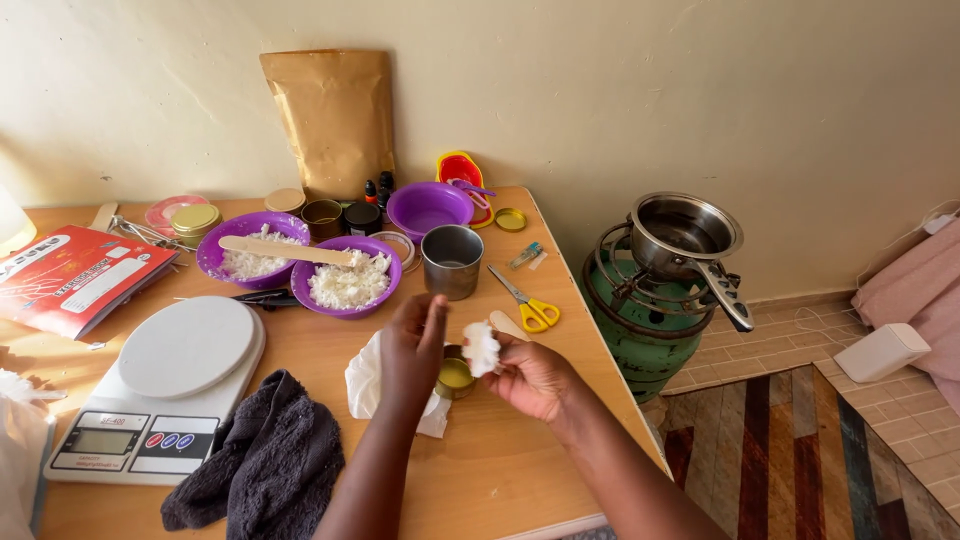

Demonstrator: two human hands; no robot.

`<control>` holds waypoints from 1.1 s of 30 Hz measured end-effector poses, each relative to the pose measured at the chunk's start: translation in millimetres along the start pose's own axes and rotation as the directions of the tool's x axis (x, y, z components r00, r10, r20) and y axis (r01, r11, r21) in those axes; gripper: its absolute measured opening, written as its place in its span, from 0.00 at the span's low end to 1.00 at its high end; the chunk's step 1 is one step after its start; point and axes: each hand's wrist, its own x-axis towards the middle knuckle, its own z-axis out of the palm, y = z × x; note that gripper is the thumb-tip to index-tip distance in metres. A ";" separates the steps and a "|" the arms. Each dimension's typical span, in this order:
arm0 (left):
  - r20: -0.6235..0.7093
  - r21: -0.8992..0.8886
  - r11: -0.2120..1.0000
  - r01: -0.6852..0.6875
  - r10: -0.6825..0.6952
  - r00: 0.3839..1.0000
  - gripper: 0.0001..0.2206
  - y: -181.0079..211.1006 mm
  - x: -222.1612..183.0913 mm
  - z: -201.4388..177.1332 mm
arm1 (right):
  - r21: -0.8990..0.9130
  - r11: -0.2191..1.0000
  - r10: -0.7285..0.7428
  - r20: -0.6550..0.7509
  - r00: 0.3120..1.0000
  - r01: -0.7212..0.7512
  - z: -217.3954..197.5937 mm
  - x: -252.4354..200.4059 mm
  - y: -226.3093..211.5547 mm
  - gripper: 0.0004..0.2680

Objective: The person is preparing a small metal tin for candle making by cleaning it with a cloth and using a wooden stick to apply melted wax.

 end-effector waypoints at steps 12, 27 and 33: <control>-0.113 -0.863 0.502 0.050 -0.290 0.950 0.11 -51.0 38.9 -4.1 | -0.917 -0.039 -0.738 0.295 0.606 0.398 94.6 23.6 72.5 0.12; -0.496 -0.759 0.650 0.034 -0.611 0.617 0.25 -17.2 88.8 -189.7 | -0.560 0.229 -0.523 0.619 0.586 0.796 134.7 -14.6 106.0 0.09; -0.862 0.013 0.980 0.196 -0.089 0.499 0.27 -41.9 117.9 -282.8 | -0.550 0.401 -0.485 0.551 0.679 0.733 111.6 -9.9 115.2 0.12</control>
